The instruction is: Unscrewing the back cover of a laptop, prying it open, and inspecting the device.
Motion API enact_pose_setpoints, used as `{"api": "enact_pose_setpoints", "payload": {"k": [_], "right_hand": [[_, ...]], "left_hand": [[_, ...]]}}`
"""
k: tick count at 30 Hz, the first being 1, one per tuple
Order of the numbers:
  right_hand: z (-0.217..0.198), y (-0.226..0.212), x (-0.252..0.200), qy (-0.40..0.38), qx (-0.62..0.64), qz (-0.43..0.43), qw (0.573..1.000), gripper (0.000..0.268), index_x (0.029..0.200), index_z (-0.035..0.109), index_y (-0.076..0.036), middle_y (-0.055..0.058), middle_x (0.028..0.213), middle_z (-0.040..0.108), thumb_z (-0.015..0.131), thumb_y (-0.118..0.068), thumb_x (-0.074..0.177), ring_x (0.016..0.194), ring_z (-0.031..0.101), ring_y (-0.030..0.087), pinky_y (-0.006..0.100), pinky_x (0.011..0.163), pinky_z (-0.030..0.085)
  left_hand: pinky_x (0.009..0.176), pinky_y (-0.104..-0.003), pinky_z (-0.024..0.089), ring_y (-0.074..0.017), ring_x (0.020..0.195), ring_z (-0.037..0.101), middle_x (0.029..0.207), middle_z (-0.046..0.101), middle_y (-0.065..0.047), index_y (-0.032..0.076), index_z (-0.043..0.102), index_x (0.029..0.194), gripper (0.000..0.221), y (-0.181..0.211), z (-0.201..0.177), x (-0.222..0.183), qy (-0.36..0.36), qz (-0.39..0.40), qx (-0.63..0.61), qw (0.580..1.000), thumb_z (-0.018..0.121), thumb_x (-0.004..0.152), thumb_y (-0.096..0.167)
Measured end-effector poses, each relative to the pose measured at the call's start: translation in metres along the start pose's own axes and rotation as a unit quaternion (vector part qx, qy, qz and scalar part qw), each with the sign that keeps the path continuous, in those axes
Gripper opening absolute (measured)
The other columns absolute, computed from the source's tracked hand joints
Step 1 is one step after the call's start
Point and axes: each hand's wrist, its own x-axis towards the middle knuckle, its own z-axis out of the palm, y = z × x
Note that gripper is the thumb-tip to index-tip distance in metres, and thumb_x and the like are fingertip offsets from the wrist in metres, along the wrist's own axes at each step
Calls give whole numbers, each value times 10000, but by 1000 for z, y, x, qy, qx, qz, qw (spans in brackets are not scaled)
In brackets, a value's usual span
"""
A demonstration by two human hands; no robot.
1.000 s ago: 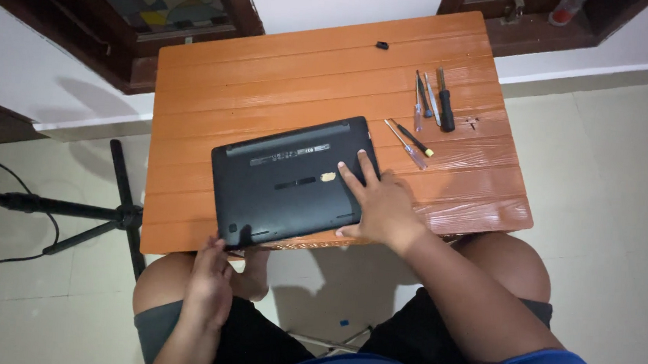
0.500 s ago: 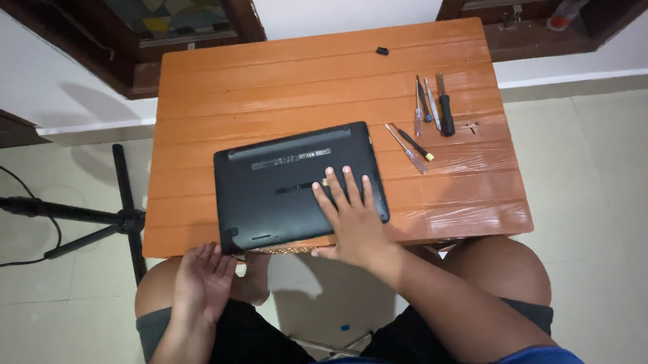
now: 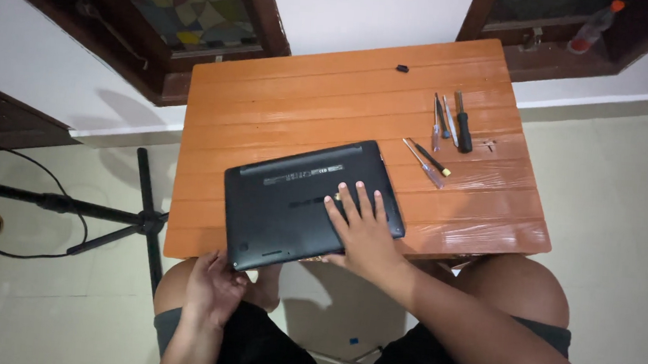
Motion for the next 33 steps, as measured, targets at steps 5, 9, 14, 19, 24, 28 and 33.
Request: {"api": "enact_pose_setpoints", "payload": {"k": [5,9,14,19,24,28,33], "right_hand": [[-2,-1,-1,22,28,7,999,1124,1555,403,-132,225,1625,343,735,-811,722,1483,313,504,630,1173,285],[3,2,-3,42,40,20,998,1195,1569,398,-116,223,1626,357,864,-660,612,1466,366,497,591,1147,356],[-17,22,-5,30,103,28,994,1080,1637,261,-107,148,1700,263,768,-112,684,1560,259,389,506,1243,272],[-48,49,3,165,323,16,932,999,1530,456,-26,173,1562,510,573,259,580,1461,491,343,408,1287,335],[-40,67,7,282,387,183,859,182,1099,729,-64,155,899,721,785,-97,929,872,728,367,413,750,569],[-43,70,13,310,475,226,792,307,1168,707,-28,185,1004,736,818,-31,882,981,729,272,413,843,591],[-57,62,13,283,662,332,610,353,1263,666,-61,144,1085,754,788,-116,935,926,730,215,446,822,657]], "left_hand": [[609,-270,403,-179,794,534,967,607,-24,170,589,968,135,13,33,-41,-27,43,6,999,633,930,292],[555,-245,447,-131,771,590,955,672,3,167,669,876,92,15,46,-60,-111,102,2,989,699,949,215],[616,-264,421,-157,870,583,1180,638,-90,51,582,1301,401,19,112,-123,-161,148,63,974,610,928,194],[940,-326,496,-177,1159,598,1473,520,-126,2,374,1565,875,22,177,-173,-353,254,230,871,716,861,394],[1171,-641,283,-578,1469,240,1610,262,-335,45,228,1631,791,-20,194,-89,-309,336,223,861,626,961,184],[1202,-658,203,-618,1488,124,1639,123,-365,33,134,1641,904,-60,185,-64,-232,272,185,915,683,941,192],[1230,-615,129,-501,1552,27,1685,22,-256,104,-12,1656,974,-92,169,-54,-213,125,107,963,679,985,243]]}}
